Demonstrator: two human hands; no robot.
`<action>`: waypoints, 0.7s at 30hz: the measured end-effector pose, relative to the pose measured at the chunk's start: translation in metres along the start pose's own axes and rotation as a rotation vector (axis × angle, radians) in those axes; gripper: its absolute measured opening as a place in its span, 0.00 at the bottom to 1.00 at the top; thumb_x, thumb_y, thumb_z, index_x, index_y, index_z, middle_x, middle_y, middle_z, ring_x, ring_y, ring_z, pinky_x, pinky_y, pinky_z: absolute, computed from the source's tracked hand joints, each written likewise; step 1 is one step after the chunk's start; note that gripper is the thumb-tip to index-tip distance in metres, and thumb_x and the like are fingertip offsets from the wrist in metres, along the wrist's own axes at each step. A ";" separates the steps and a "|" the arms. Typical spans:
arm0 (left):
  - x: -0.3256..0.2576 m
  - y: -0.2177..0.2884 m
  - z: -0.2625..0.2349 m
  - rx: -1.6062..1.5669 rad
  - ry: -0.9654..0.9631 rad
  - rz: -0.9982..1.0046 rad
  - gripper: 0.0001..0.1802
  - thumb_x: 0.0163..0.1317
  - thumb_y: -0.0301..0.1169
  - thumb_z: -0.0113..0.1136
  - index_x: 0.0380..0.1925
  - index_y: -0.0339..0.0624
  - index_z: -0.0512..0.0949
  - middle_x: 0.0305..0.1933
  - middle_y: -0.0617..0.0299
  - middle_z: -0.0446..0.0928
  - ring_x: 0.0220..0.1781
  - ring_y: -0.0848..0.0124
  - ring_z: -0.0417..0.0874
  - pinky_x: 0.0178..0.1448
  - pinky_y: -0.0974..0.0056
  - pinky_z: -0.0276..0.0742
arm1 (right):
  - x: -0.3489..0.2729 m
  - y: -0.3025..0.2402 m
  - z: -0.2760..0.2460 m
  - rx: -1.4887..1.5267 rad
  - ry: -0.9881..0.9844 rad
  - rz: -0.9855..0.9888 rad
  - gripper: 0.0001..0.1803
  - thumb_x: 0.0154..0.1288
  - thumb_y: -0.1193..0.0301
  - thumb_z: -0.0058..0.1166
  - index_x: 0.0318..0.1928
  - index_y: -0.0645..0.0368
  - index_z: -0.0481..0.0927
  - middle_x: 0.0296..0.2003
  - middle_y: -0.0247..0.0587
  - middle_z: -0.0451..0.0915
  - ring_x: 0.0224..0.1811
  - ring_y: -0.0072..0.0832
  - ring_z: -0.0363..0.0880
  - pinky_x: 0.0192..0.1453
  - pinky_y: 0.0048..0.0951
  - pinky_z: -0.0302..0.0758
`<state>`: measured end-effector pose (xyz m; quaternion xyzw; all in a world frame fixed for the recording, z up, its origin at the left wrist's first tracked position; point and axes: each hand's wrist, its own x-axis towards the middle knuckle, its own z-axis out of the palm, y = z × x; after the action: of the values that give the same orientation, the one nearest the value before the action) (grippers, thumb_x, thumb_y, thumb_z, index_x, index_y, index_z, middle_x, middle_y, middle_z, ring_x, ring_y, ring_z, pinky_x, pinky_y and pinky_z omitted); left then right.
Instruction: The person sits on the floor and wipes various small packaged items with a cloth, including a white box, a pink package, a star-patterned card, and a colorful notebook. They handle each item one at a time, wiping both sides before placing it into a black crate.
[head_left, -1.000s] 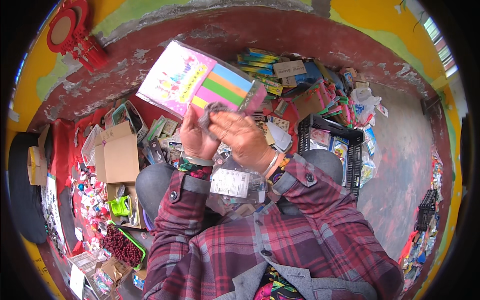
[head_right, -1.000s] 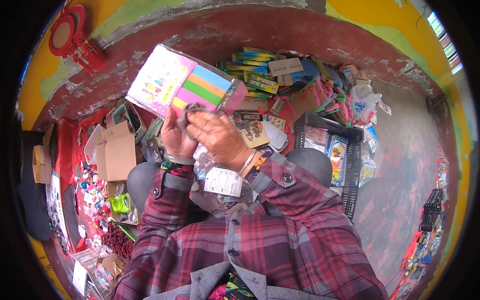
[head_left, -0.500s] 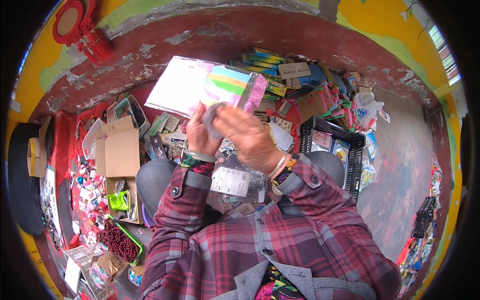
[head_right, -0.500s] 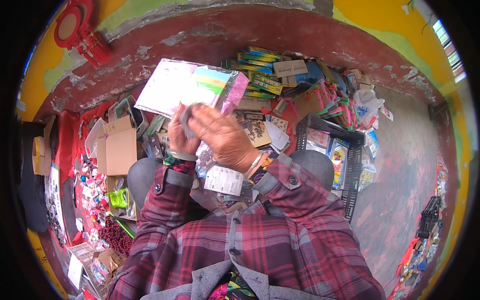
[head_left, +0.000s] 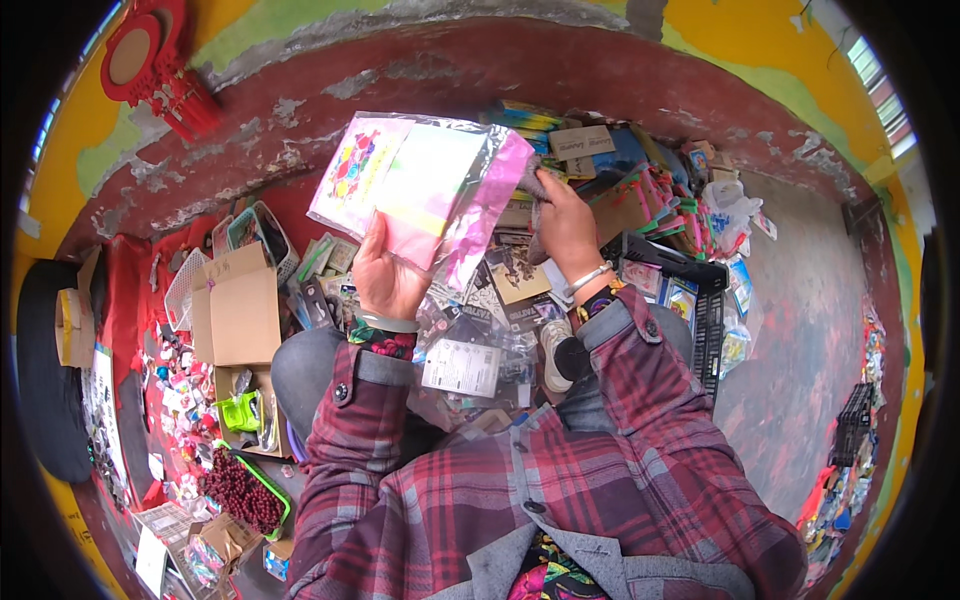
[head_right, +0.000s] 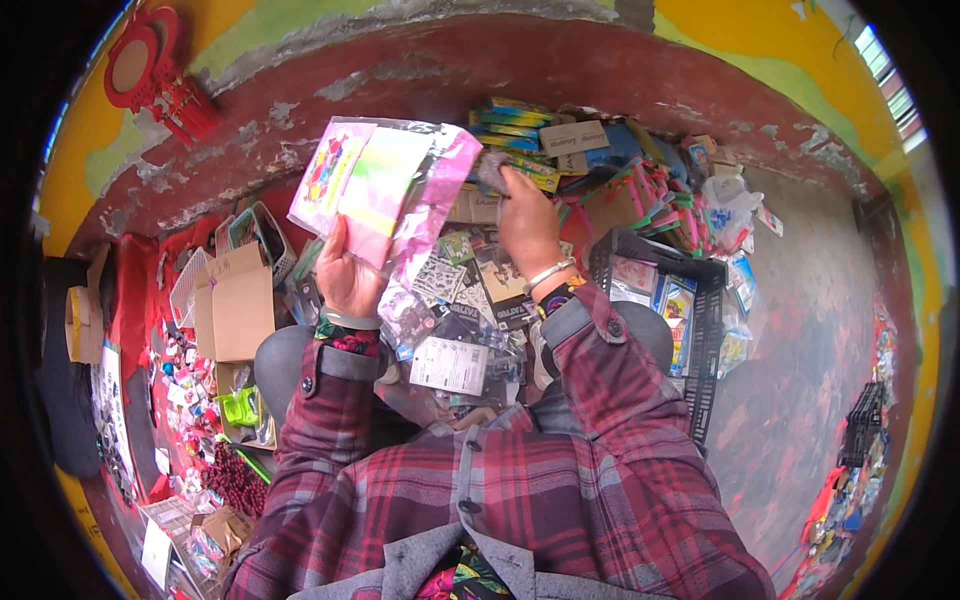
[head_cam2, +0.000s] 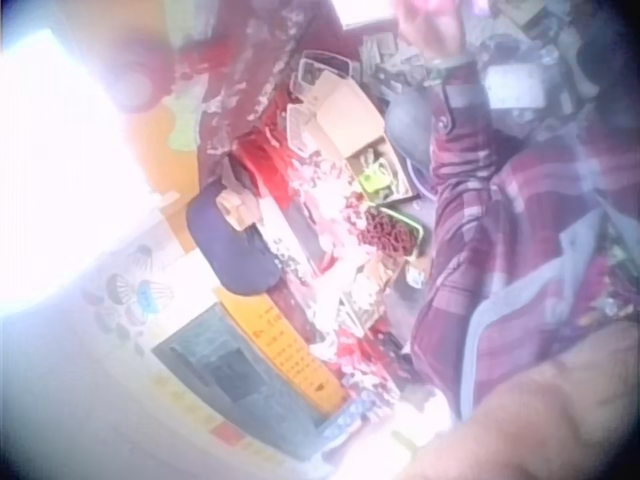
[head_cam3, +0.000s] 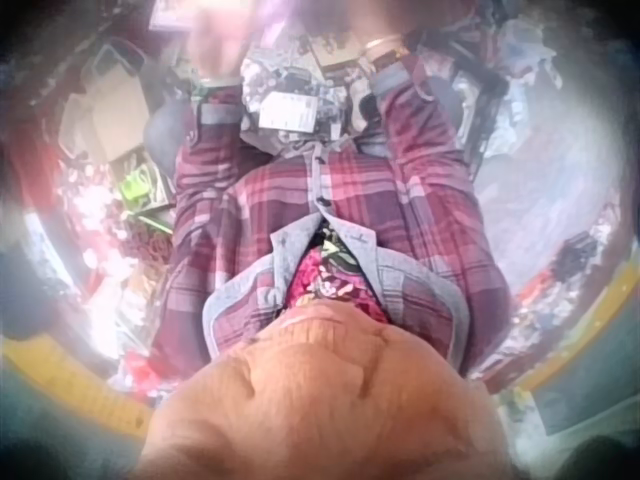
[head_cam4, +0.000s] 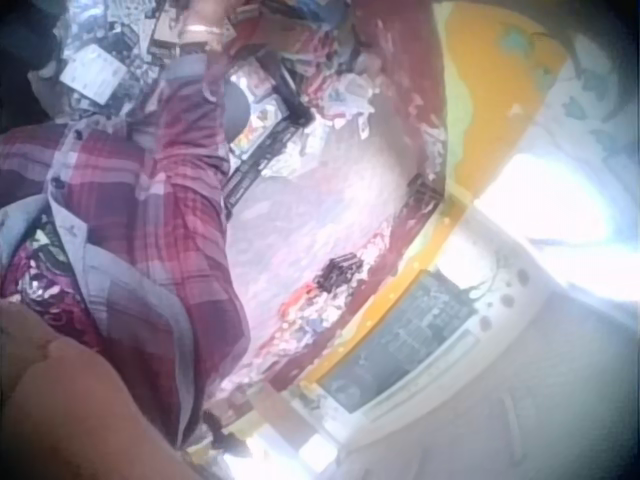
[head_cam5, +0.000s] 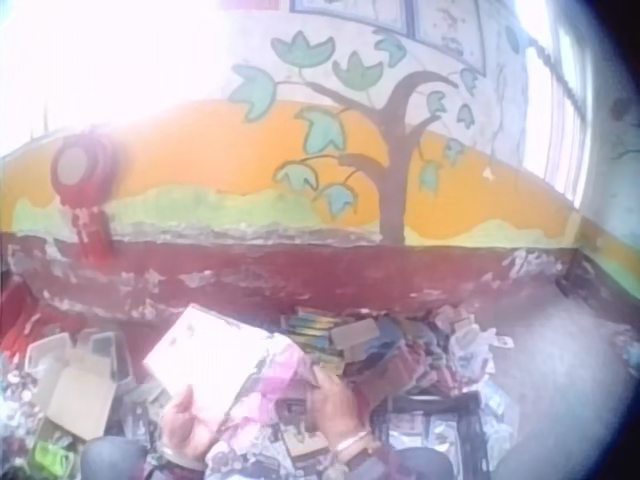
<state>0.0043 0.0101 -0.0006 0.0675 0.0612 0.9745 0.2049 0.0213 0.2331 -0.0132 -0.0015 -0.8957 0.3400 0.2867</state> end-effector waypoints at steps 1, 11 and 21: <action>-0.001 0.000 0.002 -0.122 -0.123 -0.044 0.27 0.69 0.39 0.38 0.63 0.36 0.55 0.66 0.50 0.59 0.68 0.56 0.58 0.70 0.48 0.51 | 0.000 0.005 -0.002 0.033 -0.028 0.099 0.19 0.54 0.79 0.44 0.48 0.68 0.73 0.43 0.53 0.77 0.46 0.47 0.75 0.49 0.37 0.71; -0.004 -0.037 -0.023 0.379 0.128 -0.086 0.25 0.66 0.41 0.45 0.58 0.35 0.62 0.56 0.55 0.70 0.55 0.60 0.73 0.59 0.56 0.69 | -0.091 0.024 0.069 1.430 -0.430 0.513 0.17 0.64 0.69 0.47 0.51 0.64 0.70 0.51 0.42 0.72 0.53 0.29 0.70 0.54 0.29 0.69; -0.014 -0.045 -0.023 0.946 0.258 -0.243 0.26 0.65 0.45 0.45 0.51 0.32 0.68 0.39 0.59 0.78 0.32 0.67 0.80 0.36 0.65 0.75 | -0.079 -0.065 -0.059 1.845 -0.317 0.601 0.22 0.54 0.78 0.58 0.51 0.58 0.71 0.44 0.34 0.77 0.47 0.23 0.75 0.51 0.27 0.71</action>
<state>0.0315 0.0431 -0.0316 0.0241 0.5283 0.8096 0.2548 0.1299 0.2031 0.0215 0.0409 -0.2690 0.9612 -0.0463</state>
